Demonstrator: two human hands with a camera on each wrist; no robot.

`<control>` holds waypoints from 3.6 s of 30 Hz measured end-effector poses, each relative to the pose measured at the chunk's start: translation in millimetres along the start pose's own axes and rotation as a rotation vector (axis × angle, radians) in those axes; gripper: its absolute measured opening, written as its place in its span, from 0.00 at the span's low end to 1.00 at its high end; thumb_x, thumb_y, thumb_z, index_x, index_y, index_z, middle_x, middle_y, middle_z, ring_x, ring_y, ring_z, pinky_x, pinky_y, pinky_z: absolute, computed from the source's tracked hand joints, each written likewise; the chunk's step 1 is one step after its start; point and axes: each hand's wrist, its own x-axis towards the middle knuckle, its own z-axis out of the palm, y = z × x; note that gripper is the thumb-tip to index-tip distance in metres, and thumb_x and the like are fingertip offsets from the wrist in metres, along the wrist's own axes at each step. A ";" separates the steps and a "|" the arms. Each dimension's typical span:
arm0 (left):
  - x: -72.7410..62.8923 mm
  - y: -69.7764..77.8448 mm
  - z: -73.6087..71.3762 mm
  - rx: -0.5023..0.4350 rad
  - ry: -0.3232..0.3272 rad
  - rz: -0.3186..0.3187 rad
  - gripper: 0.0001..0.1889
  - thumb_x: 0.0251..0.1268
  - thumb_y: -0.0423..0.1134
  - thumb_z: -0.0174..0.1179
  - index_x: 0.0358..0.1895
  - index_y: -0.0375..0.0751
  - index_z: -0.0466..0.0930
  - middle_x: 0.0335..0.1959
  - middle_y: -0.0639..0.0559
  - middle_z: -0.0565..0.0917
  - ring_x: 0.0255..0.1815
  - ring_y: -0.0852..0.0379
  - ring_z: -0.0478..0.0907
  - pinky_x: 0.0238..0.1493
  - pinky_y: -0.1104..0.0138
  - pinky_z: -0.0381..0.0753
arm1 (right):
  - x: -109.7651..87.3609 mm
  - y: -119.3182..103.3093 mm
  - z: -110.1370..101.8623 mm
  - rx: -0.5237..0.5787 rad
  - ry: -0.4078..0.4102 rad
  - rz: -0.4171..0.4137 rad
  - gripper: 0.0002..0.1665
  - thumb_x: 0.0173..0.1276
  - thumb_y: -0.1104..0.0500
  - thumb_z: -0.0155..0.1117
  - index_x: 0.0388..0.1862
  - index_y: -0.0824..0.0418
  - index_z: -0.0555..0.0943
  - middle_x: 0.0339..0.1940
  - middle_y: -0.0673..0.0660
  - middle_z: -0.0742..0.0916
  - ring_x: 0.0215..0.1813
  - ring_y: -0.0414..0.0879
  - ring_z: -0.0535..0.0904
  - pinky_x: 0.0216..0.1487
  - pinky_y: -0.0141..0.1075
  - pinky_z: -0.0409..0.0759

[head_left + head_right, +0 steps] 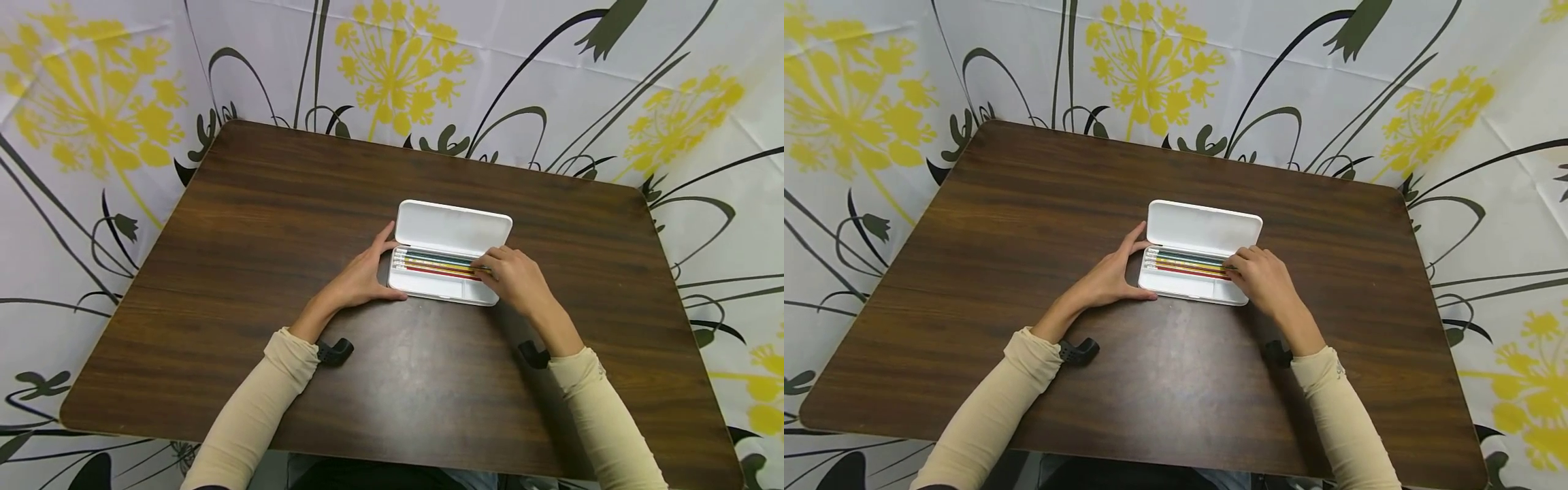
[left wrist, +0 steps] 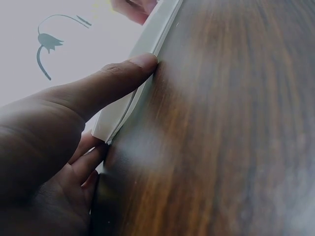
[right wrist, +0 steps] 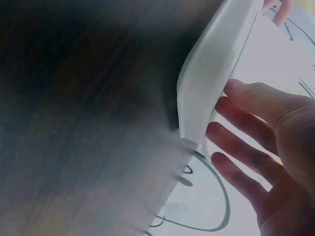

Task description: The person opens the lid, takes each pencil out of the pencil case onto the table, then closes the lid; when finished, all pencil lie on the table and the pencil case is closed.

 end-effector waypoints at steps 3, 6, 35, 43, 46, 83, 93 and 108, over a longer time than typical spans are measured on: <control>-0.3 0.2 0.7 -0.008 0.000 0.008 0.70 0.43 0.48 0.80 0.79 0.46 0.30 0.71 0.49 0.66 0.75 0.53 0.54 0.69 0.50 0.57 | 0.1 1.7 0.9 0.006 -0.035 0.018 0.10 0.60 0.63 0.73 0.42 0.58 0.88 0.41 0.54 0.86 0.42 0.53 0.80 0.43 0.49 0.77; 0.0 0.1 1.1 -0.010 0.001 0.014 0.70 0.43 0.48 0.80 0.79 0.45 0.30 0.71 0.49 0.66 0.75 0.54 0.53 0.70 0.51 0.56 | 1.6 2.2 0.3 0.023 -0.059 0.039 0.11 0.62 0.64 0.72 0.44 0.59 0.87 0.41 0.55 0.85 0.42 0.52 0.80 0.41 0.49 0.78; -2.1 2.5 2.8 0.071 0.024 -0.025 0.54 0.45 0.52 0.79 0.71 0.40 0.52 0.71 0.48 0.67 0.72 0.51 0.59 0.68 0.54 0.61 | 4.3 7.0 0.8 0.147 -0.113 0.106 0.09 0.64 0.66 0.70 0.43 0.59 0.86 0.41 0.53 0.83 0.42 0.48 0.78 0.43 0.46 0.76; -4.6 4.8 1.4 0.131 -0.003 -0.019 0.50 0.49 0.53 0.76 0.73 0.41 0.58 0.72 0.43 0.64 0.73 0.44 0.58 0.69 0.50 0.58 | 1.4 6.9 -0.6 0.136 -0.019 0.054 0.10 0.61 0.67 0.72 0.42 0.60 0.87 0.39 0.53 0.84 0.42 0.48 0.78 0.43 0.45 0.76; -4.9 5.1 0.3 0.138 -0.001 -0.013 0.50 0.49 0.53 0.76 0.74 0.42 0.59 0.71 0.43 0.65 0.72 0.44 0.60 0.68 0.49 0.59 | 0.6 6.6 -2.5 0.135 0.030 0.031 0.10 0.60 0.67 0.73 0.41 0.60 0.87 0.38 0.52 0.84 0.42 0.47 0.78 0.42 0.44 0.76; -7.7 -5.2 -0.7 0.108 0.015 -0.019 0.51 0.49 0.56 0.76 0.75 0.47 0.58 0.71 0.50 0.65 0.72 0.50 0.60 0.67 0.51 0.62 | -102.5 66.3 -61.8 0.016 0.182 0.124 0.13 0.53 0.73 0.75 0.38 0.63 0.87 0.36 0.56 0.85 0.39 0.48 0.76 0.36 0.38 0.71; -2.9 -2.7 2.8 0.113 0.018 -0.001 0.50 0.48 0.56 0.76 0.74 0.46 0.59 0.71 0.49 0.66 0.71 0.50 0.61 0.66 0.52 0.63 | -143.9 81.0 -72.6 -0.061 0.214 0.230 0.13 0.52 0.72 0.76 0.37 0.62 0.87 0.35 0.56 0.85 0.36 0.50 0.76 0.33 0.41 0.69; 0.0 -2.9 2.4 0.118 0.015 0.007 0.51 0.48 0.56 0.76 0.74 0.46 0.59 0.71 0.49 0.66 0.71 0.52 0.61 0.67 0.53 0.62 | -154.1 94.2 -65.8 -0.056 0.177 0.327 0.10 0.57 0.71 0.74 0.38 0.63 0.86 0.36 0.59 0.85 0.36 0.54 0.76 0.33 0.49 0.73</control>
